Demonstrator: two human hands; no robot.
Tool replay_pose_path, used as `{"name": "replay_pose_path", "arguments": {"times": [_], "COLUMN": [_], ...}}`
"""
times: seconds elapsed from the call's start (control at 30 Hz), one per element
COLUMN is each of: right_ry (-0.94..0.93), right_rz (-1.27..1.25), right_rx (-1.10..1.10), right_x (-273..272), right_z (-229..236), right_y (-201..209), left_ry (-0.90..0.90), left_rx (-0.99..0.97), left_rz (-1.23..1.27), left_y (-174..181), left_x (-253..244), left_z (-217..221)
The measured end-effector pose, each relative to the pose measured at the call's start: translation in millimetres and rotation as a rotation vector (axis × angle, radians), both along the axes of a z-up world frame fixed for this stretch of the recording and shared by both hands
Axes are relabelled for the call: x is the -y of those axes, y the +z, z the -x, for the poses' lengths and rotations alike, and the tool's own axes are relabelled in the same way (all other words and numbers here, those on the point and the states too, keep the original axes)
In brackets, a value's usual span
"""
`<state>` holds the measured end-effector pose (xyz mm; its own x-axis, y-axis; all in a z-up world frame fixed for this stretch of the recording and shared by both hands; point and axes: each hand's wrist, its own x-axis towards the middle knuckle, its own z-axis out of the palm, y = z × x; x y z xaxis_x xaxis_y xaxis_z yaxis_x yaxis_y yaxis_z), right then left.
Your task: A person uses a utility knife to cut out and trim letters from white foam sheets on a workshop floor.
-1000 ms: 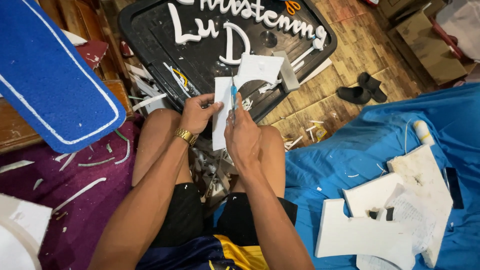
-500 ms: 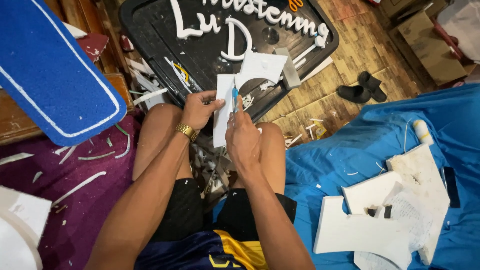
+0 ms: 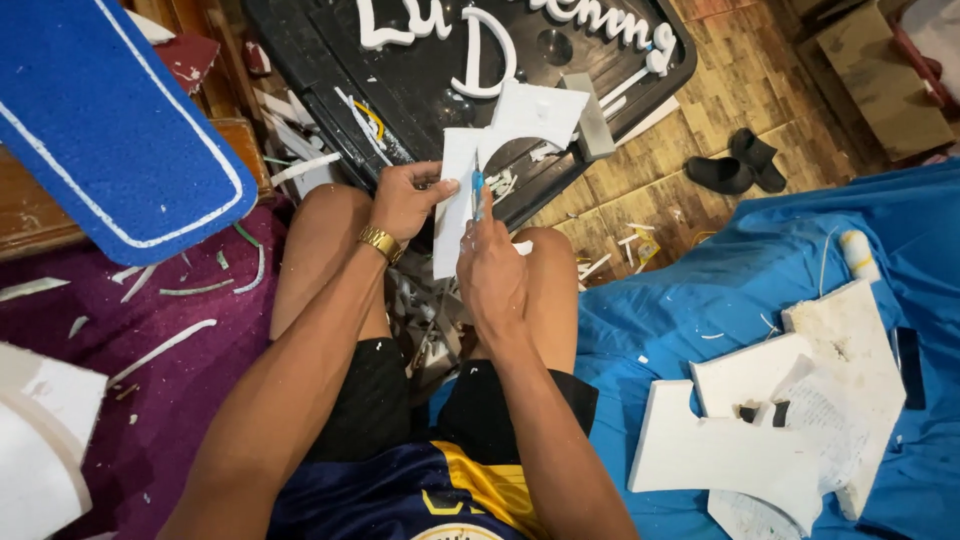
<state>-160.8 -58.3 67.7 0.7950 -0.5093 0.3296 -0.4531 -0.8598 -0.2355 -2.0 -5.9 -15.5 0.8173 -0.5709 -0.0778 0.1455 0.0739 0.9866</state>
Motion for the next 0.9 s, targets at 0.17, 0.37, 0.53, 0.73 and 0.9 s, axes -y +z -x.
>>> {"name": "replay_pose_path", "arguments": {"times": [0.17,0.37,0.53,0.73,0.9], "right_ry": [-0.001,0.015,0.004,0.034,0.052], "right_rz": [0.016,0.008,0.069,0.036,0.085], "right_rx": [-0.002,0.009,-0.024,-0.016,0.015], "right_x": [-1.8,-4.9,-9.6,-14.7,-15.5], "right_z": [5.9,12.1,16.2,24.4,29.7], "right_y": [-7.1,-6.9,-7.1,-1.4,-15.4], "left_ry": [0.010,0.006,0.006,0.018,0.010], "left_rx": [-0.010,-0.063,-0.088,-0.160,-0.188], "left_rz": [-0.005,0.026,0.039,0.073,0.086], "left_y": [-2.0,1.0,-0.4,2.9,-0.9], "left_x": [-0.2,0.0,1.1,1.3,1.0], "left_z": [0.7,1.6,2.0,3.6,2.8]}}
